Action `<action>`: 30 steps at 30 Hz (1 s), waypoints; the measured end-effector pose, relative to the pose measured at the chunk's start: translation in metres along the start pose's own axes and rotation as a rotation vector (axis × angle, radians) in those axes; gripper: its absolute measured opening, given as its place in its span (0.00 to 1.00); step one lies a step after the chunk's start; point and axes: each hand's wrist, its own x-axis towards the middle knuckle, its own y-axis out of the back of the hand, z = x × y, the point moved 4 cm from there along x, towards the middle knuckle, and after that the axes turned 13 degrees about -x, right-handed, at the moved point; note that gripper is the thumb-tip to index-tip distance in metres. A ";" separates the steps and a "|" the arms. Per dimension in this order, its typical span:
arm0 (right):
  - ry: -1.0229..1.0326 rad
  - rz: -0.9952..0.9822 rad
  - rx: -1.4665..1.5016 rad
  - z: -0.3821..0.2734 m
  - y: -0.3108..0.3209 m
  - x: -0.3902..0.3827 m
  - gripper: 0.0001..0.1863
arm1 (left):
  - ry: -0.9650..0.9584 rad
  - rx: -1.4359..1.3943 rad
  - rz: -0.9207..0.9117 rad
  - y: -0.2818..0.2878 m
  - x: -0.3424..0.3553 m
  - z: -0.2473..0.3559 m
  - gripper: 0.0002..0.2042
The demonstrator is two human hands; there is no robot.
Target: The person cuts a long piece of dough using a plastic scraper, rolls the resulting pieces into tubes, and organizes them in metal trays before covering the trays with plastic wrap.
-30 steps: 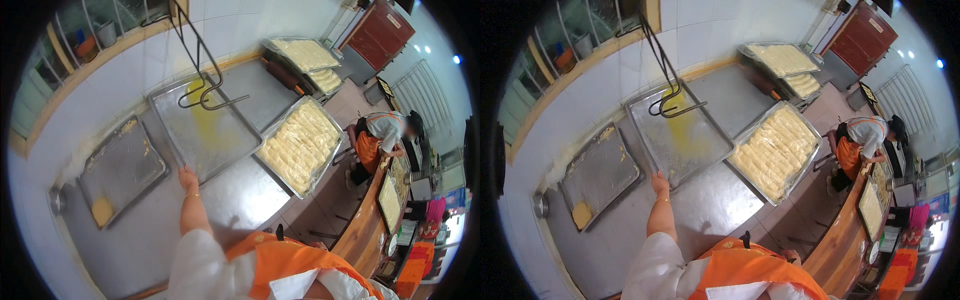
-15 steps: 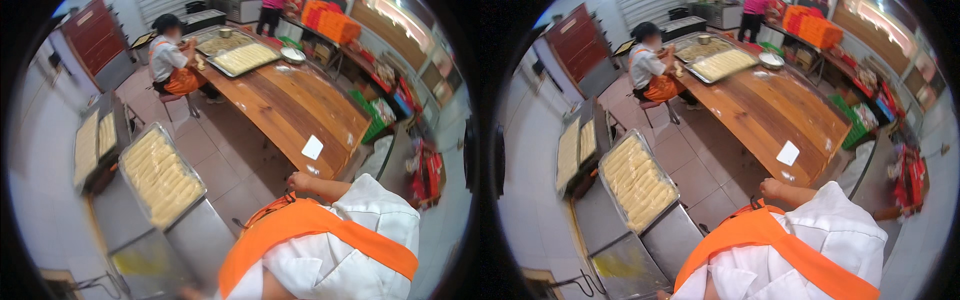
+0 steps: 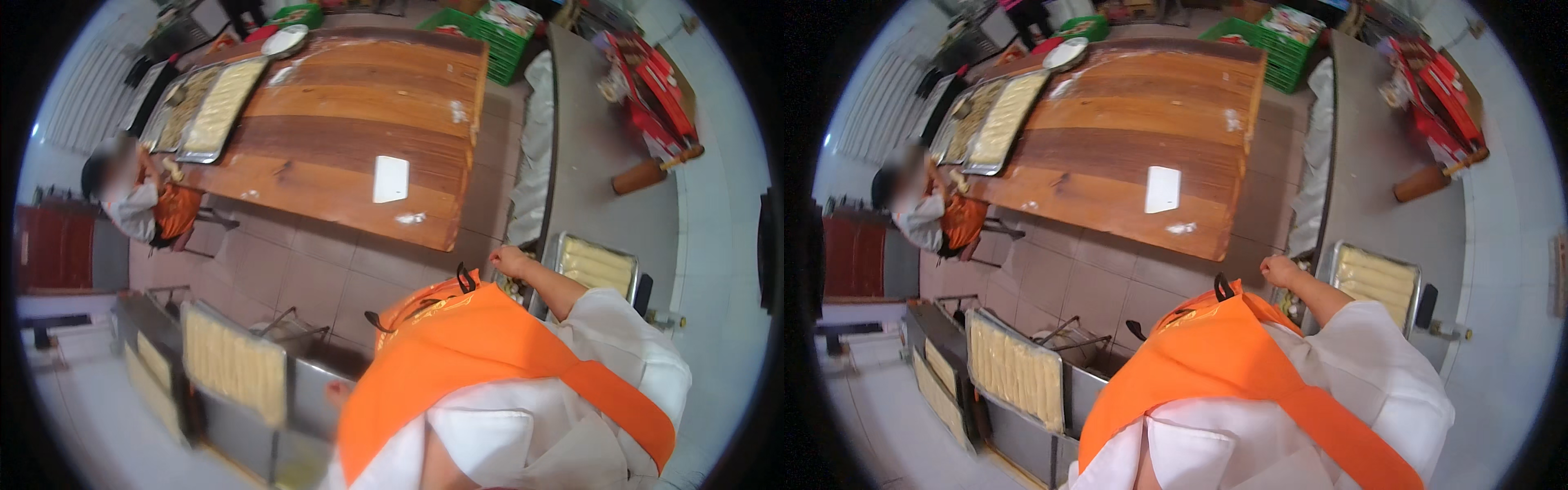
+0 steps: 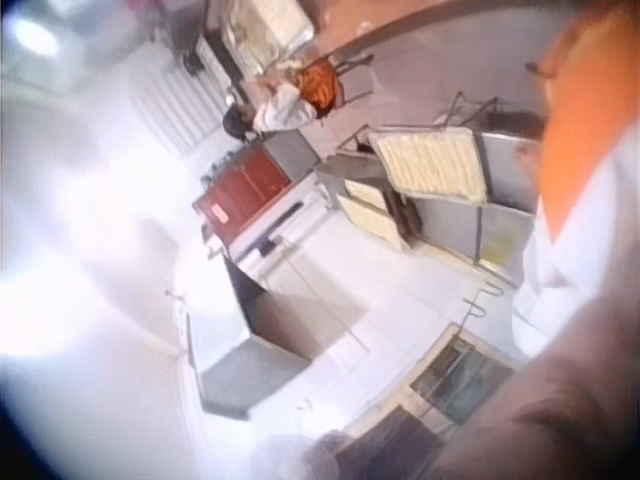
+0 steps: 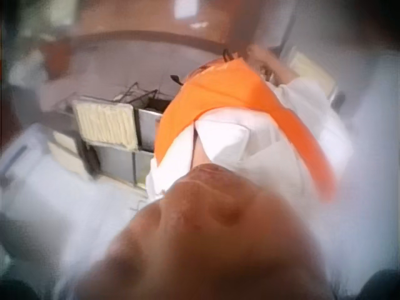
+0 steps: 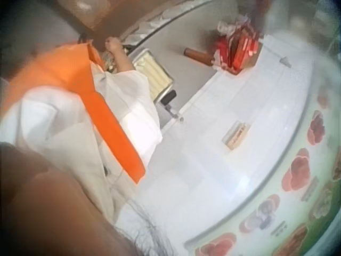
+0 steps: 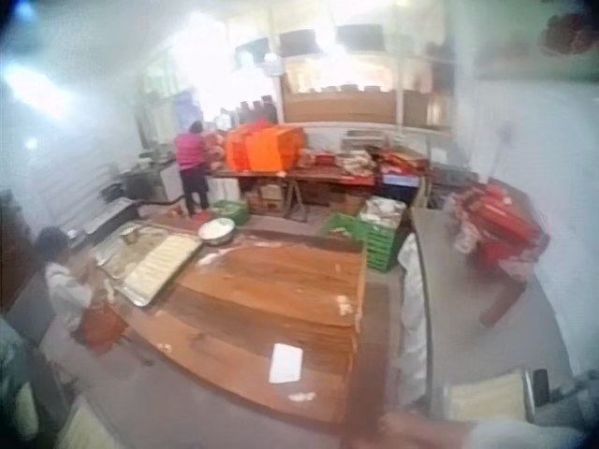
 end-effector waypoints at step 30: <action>-0.683 0.583 0.474 0.130 -0.002 -0.182 0.11 | -0.817 0.597 -0.568 -0.465 0.119 0.373 0.14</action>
